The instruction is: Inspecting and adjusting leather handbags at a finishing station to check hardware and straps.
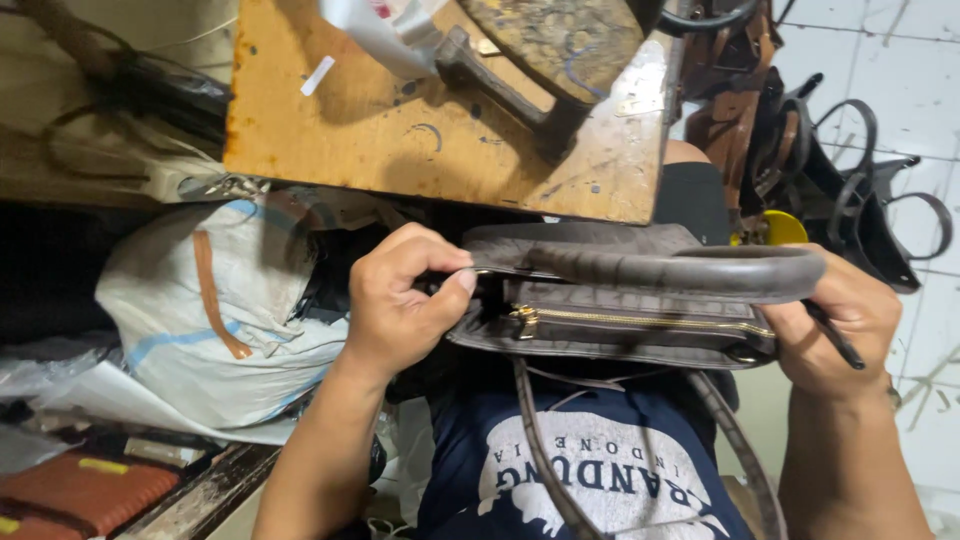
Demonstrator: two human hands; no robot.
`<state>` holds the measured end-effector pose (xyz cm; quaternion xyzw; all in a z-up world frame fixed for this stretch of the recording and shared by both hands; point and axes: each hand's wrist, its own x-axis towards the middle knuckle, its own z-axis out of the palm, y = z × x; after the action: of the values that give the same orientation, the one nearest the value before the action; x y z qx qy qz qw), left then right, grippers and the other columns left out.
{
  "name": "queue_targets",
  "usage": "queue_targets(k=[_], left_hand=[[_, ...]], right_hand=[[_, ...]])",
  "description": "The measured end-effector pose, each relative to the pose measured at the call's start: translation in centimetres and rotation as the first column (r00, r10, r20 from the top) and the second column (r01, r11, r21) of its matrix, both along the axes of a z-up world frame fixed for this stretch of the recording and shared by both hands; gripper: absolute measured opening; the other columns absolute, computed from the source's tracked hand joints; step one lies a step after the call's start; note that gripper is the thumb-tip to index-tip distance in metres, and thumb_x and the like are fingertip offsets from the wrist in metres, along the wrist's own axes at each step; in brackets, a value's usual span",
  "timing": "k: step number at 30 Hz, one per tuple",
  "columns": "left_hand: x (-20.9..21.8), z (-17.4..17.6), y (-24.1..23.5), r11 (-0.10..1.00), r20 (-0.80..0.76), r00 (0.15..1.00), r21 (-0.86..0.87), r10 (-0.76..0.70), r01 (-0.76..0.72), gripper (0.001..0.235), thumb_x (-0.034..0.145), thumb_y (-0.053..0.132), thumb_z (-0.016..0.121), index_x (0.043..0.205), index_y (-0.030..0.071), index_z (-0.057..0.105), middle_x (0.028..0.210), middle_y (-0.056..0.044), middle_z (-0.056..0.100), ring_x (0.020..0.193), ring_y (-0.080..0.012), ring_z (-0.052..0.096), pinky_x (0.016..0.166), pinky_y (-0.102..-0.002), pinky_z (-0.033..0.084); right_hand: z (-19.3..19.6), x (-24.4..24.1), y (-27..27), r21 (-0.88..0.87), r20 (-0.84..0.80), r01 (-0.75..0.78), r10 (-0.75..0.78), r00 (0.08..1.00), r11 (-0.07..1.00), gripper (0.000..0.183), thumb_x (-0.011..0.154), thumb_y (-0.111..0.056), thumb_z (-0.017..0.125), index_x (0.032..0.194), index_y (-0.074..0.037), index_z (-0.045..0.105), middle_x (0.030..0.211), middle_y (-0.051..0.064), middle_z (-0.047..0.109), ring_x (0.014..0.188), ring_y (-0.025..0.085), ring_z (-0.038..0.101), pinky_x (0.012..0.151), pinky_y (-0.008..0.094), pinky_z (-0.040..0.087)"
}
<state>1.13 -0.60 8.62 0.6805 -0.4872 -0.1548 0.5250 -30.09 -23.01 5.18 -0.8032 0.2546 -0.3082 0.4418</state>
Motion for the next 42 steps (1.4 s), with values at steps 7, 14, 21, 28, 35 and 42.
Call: queue_targets(k=[7,14,21,28,35,42], left_hand=[[0.0,-0.2,0.5,0.999,0.039,0.999,0.033,0.012,-0.013,0.005,0.092,0.007,0.07,0.089,0.003,0.07,0.09,-0.013,0.071,0.083,-0.023,0.068,0.079,-0.033,0.054],[0.2,-3.5,1.2,0.982,-0.403,0.9,-0.15,-0.169,0.117,0.011,0.093,0.006,0.065,0.096,-0.004,0.06,0.102,-0.025,0.075,0.096,-0.0318,0.076,0.086,-0.041,0.059],[0.1,-4.6,2.5,0.994,-0.476,0.872,-0.065,-0.11,0.09,0.027,0.104,0.023,0.057,0.12,0.002,0.057,0.12,-0.02,0.069,0.119,-0.0292,0.068,0.111,-0.04,0.054],[1.1,-5.3,3.9,0.958,-0.535,0.805,-0.028,-0.255,0.285,0.128,0.046,0.035,0.093,0.153,-0.004,0.035,0.151,-0.023,0.052,0.14,-0.0287,0.054,0.123,-0.044,0.042],[-0.2,-5.8,3.0,0.994,-0.423,0.899,-0.051,-0.111,0.099,0.083,0.072,0.027,0.085,0.141,-0.005,0.05,0.135,-0.025,0.063,0.125,-0.0309,0.065,0.113,-0.041,0.054],[-2.4,-4.8,2.9,0.995,-0.396,0.914,-0.012,0.083,-0.095,0.07,0.076,0.018,0.083,0.135,-0.007,0.057,0.127,-0.025,0.068,0.115,-0.0259,0.07,0.107,-0.036,0.057]], right_hand=[[1.8,0.6,0.0,-0.139,-0.017,-0.136,0.135,0.991,0.981,0.034,0.101,-0.019,0.048,0.096,0.008,0.067,0.091,0.022,0.068,0.081,0.034,0.065,0.082,0.042,0.052],[1.1,0.7,-1.3,0.204,0.238,-0.254,0.203,0.95,0.945,0.024,0.097,-0.015,0.061,0.093,0.005,0.072,0.094,0.021,0.073,0.087,0.031,0.067,0.082,0.041,0.054],[-1.1,-1.8,-3.9,0.154,0.028,-0.569,0.573,0.819,0.807,0.1,0.064,-0.046,0.09,0.144,0.0,0.051,0.142,0.018,0.061,0.131,0.029,0.063,0.116,0.039,0.049],[-1.1,-0.8,-3.1,0.101,0.071,-0.428,0.422,0.904,0.898,0.069,0.073,-0.032,0.088,0.13,-0.003,0.063,0.125,0.014,0.073,0.112,0.025,0.068,0.102,0.037,0.051],[-0.5,0.2,-1.6,0.079,0.092,-0.302,0.295,0.951,0.95,0.056,0.082,-0.031,0.079,0.125,0.001,0.064,0.119,0.014,0.072,0.106,0.026,0.067,0.097,0.035,0.052],[-0.6,0.0,-0.8,0.044,0.072,-0.194,0.191,0.979,0.98,0.054,0.09,-0.038,0.067,0.122,0.005,0.064,0.112,0.018,0.071,0.098,0.028,0.067,0.09,0.036,0.052]])
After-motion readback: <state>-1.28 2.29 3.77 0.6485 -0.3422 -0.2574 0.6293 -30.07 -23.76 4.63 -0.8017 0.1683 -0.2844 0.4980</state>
